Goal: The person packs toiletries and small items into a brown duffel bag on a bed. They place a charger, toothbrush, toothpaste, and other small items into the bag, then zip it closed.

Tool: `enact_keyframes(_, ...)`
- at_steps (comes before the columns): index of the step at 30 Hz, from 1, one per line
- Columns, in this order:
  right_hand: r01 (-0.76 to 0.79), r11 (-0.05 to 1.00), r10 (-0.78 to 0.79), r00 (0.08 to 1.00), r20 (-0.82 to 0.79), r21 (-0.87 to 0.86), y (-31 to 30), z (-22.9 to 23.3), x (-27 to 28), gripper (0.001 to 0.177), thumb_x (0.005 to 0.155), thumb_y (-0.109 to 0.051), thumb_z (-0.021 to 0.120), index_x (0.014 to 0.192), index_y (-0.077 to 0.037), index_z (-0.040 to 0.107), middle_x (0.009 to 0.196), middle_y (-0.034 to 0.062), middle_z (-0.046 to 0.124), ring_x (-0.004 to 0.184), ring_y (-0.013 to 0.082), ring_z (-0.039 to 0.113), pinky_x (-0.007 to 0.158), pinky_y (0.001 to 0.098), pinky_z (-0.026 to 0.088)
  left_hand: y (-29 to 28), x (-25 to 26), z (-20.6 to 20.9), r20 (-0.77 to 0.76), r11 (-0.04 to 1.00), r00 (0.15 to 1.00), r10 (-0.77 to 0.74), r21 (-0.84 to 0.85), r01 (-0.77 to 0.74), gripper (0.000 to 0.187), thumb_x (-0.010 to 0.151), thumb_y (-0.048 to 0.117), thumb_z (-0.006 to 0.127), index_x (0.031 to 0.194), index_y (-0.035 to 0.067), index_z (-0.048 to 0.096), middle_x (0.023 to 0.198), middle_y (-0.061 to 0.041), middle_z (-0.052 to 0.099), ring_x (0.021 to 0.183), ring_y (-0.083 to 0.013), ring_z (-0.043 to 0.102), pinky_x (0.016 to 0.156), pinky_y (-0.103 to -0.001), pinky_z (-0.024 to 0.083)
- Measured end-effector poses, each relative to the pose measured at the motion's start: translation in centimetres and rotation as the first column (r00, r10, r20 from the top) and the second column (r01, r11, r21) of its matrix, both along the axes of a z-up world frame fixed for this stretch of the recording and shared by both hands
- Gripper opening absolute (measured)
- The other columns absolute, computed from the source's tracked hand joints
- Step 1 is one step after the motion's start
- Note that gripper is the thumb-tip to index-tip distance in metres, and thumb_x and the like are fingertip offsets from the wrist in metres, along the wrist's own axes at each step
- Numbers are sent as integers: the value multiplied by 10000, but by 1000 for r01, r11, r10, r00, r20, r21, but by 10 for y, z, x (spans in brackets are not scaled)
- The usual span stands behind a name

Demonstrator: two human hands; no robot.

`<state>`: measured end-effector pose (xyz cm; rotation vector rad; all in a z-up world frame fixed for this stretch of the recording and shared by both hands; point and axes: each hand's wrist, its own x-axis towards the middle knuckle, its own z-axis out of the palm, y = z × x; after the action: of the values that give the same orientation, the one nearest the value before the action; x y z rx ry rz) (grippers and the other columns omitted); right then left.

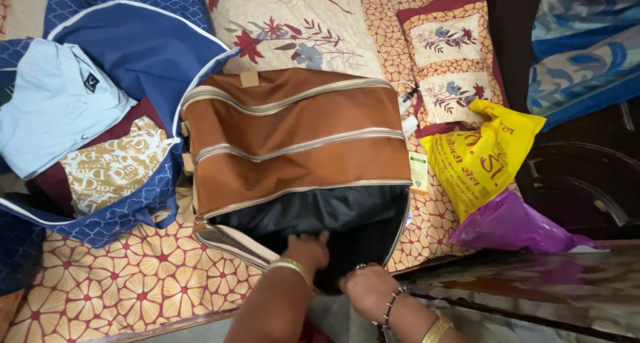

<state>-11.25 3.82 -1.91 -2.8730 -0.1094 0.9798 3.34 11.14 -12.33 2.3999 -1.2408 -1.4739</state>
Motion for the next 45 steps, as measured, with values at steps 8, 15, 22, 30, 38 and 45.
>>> enact_keyframes(8,32,998,-33,999,15,51,1,2,-14,175,823,-114,607,966,-81,703,905,148,723,893,347,693,782,474,539,-18,61,-7,-51,972,974,221,-72,-224,791,974,176,441,1654,260,46,1662,-96,287,1520,-281,325,1234,-523,239)
enact_keyframes(15,-146,971,28,855,518,189,-8,-21,-35,255,753,-186,603,961,-108,730,947,49,738,898,218,713,768,389,520,-16,19,-63,146,972,976,-162,-146,183,378,969,165,524,1311,90,666,1377,-174,642,1283,-343,633,1037,-485,528)
enact_keyframes(22,-209,978,176,876,449,25,-25,-74,-60,140,869,-266,606,875,-159,696,871,17,685,906,208,685,809,371,490,-95,10,-113,-38,896,976,-212,390,210,375,1039,231,550,1390,133,640,1461,-87,569,1357,-375,542,1091,-630,449)
enact_keyframes(30,31,997,12,849,528,-71,-48,-60,-69,267,822,-199,576,993,-102,756,1132,88,728,1157,258,649,1090,490,393,-71,-6,-167,75,980,984,-160,135,149,307,1029,204,499,1263,117,678,1271,-124,656,1167,-359,640,941,-569,524)
enact_keyframes(38,52,998,-26,839,544,-32,-45,-11,-36,283,797,-173,583,1009,-81,748,1102,92,721,1132,272,633,1079,485,379,-38,1,-150,315,935,931,-182,-237,263,301,1019,177,449,1137,102,716,1080,-162,743,977,-343,737,792,-509,599)
enact_keyframes(45,90,996,-77,725,684,17,-51,26,-24,228,798,-135,588,989,-97,707,1027,40,708,1094,225,647,1093,469,383,10,45,-24,442,917,883,-155,-268,295,281,1037,163,441,1248,44,583,989,-166,759,894,-351,750,727,-473,598)
